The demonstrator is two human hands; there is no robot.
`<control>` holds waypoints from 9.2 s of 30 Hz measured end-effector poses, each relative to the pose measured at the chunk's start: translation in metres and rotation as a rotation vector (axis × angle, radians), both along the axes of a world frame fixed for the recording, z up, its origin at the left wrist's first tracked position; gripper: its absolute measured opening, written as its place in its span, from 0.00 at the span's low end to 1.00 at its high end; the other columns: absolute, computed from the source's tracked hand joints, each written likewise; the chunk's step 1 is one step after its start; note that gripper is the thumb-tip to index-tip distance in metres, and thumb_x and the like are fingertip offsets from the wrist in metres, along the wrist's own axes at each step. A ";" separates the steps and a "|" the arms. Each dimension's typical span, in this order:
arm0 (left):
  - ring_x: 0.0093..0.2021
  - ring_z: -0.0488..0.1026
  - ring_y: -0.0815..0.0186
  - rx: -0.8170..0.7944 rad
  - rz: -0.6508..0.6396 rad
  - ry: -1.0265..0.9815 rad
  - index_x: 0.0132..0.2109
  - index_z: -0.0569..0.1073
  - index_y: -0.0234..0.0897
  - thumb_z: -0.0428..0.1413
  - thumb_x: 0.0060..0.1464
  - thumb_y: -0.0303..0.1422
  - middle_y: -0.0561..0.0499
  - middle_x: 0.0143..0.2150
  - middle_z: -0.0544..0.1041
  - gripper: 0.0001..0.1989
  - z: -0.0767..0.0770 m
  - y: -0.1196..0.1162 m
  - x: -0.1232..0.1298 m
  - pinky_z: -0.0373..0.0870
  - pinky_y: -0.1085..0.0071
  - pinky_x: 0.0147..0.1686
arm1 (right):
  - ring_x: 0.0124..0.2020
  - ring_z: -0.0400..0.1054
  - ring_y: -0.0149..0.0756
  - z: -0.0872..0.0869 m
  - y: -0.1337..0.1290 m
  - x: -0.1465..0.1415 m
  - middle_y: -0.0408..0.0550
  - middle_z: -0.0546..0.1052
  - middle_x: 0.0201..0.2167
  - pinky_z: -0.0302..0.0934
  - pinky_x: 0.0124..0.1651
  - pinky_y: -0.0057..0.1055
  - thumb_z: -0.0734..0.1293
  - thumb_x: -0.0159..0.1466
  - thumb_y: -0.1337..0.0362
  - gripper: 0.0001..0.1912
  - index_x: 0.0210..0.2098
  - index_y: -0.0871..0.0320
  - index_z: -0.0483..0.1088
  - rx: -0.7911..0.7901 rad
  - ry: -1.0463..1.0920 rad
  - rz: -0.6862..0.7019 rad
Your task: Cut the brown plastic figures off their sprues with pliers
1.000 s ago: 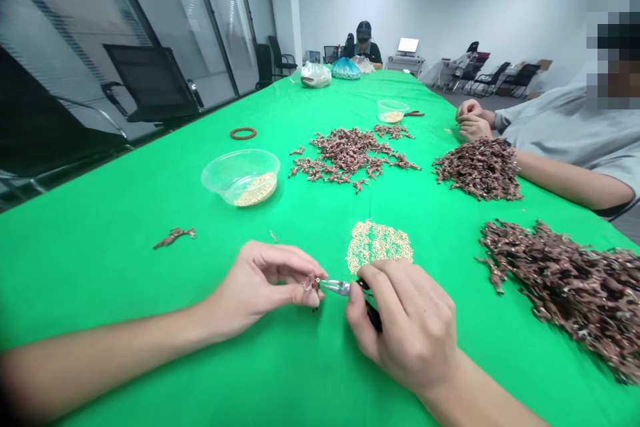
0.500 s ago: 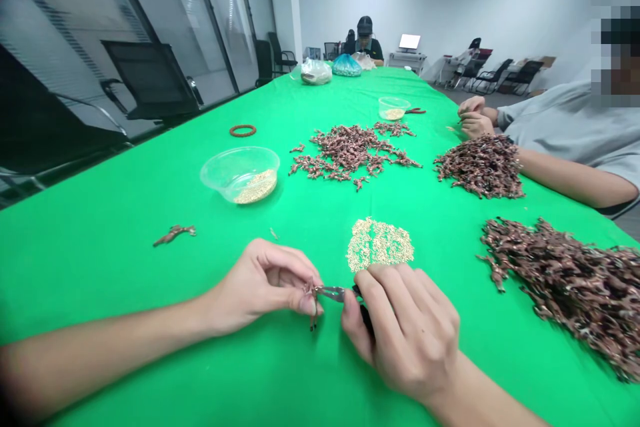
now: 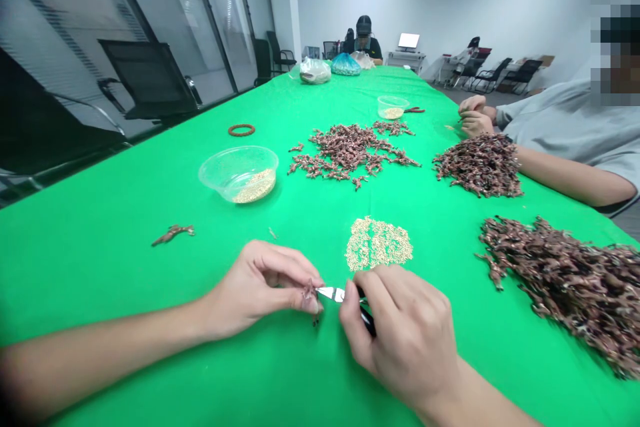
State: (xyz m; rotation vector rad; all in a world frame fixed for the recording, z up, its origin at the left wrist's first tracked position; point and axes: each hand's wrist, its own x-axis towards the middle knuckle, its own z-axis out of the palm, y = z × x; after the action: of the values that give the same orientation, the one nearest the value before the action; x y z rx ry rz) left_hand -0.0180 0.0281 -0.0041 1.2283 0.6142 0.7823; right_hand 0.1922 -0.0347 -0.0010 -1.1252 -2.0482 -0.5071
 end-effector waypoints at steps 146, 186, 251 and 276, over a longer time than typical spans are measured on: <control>0.37 0.83 0.61 -0.187 -0.032 -0.015 0.42 0.80 0.30 0.66 0.53 0.29 0.42 0.42 0.84 0.10 0.004 0.003 0.002 0.80 0.67 0.40 | 0.28 0.64 0.35 -0.013 0.004 0.012 0.48 0.72 0.29 0.57 0.30 0.33 0.62 0.60 0.66 0.10 0.42 0.59 0.67 -0.498 0.326 0.214; 0.43 0.70 0.63 -0.223 -0.169 -0.108 0.44 0.70 0.32 0.57 0.62 0.30 0.47 0.38 0.72 0.07 0.006 0.001 0.001 0.63 0.65 0.48 | 0.17 0.70 0.31 -0.006 -0.008 0.001 0.47 0.75 0.19 0.62 0.22 0.25 0.58 0.70 0.45 0.27 0.34 0.64 0.71 -1.582 1.328 0.443; 0.42 0.72 0.65 -0.162 -0.214 -0.053 0.45 0.67 0.33 0.61 0.59 0.34 0.47 0.40 0.74 0.12 0.004 -0.005 0.003 0.67 0.66 0.46 | 0.30 0.71 0.43 -0.010 -0.006 0.006 0.56 0.78 0.30 0.55 0.30 0.37 0.66 0.67 0.62 0.13 0.41 0.69 0.70 0.082 -0.256 -0.063; 0.46 0.71 0.65 0.000 -0.159 -0.014 0.47 0.72 0.36 0.60 0.60 0.31 0.47 0.45 0.74 0.10 0.000 -0.005 -0.001 0.65 0.65 0.51 | 0.18 0.69 0.27 -0.011 -0.011 -0.001 0.46 0.74 0.22 0.54 0.18 0.19 0.56 0.71 0.46 0.26 0.37 0.64 0.70 -1.600 1.335 0.395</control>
State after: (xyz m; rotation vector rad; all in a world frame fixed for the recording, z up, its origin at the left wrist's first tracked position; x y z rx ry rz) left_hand -0.0186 0.0232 -0.0045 1.2544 0.4978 0.6571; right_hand 0.1908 -0.0454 -0.0117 -1.1181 -1.0034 1.8764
